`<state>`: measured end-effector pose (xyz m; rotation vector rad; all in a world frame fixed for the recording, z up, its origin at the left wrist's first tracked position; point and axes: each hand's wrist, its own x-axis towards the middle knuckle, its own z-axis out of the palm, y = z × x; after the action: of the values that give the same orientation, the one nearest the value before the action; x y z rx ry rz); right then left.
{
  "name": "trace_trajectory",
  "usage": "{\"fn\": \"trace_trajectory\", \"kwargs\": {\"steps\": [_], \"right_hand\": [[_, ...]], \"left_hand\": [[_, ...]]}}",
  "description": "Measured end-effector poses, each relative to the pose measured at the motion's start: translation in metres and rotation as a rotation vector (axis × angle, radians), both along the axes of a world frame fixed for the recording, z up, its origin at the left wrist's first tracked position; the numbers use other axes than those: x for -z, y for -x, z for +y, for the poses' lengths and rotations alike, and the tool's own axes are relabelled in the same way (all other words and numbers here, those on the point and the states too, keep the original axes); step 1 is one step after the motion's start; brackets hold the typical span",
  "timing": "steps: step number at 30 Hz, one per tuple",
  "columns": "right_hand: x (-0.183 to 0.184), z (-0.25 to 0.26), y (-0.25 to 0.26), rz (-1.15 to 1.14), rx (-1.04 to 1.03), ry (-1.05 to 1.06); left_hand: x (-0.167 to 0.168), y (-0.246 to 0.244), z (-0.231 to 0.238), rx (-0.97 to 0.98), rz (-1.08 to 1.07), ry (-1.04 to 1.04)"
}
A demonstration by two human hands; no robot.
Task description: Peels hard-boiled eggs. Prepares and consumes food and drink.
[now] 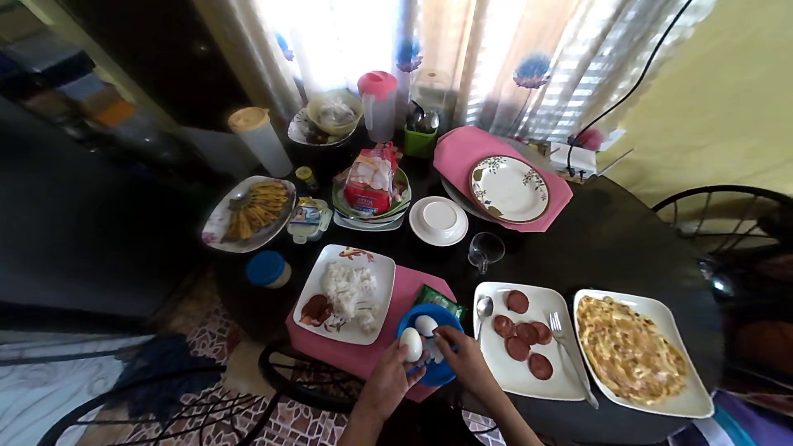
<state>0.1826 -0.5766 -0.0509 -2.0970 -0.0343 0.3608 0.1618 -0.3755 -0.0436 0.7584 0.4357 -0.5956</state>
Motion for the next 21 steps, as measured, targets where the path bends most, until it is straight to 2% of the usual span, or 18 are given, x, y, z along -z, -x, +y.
{"fn": "trace_trajectory", "kwargs": {"steps": [3,5,9,12,21], "right_hand": [[-0.009,0.007,-0.001,0.092,-0.186,0.263],[-0.011,0.012,0.001,0.036,-0.179,0.317],[-0.017,0.017,0.008,-0.174,0.014,0.119],[-0.028,0.023,0.009,-0.172,0.069,-0.033],[-0.032,0.031,0.013,-0.18,0.138,-0.002]], "left_hand": [[-0.003,-0.002,0.0,0.031,-0.031,-0.08],[-0.007,-0.003,-0.002,0.019,-0.039,-0.179],[-0.009,0.0,-0.006,0.013,-0.142,-0.354],[-0.007,0.002,-0.009,0.029,-0.223,-0.465],[-0.006,0.005,-0.012,0.047,-0.292,-0.54]]}}
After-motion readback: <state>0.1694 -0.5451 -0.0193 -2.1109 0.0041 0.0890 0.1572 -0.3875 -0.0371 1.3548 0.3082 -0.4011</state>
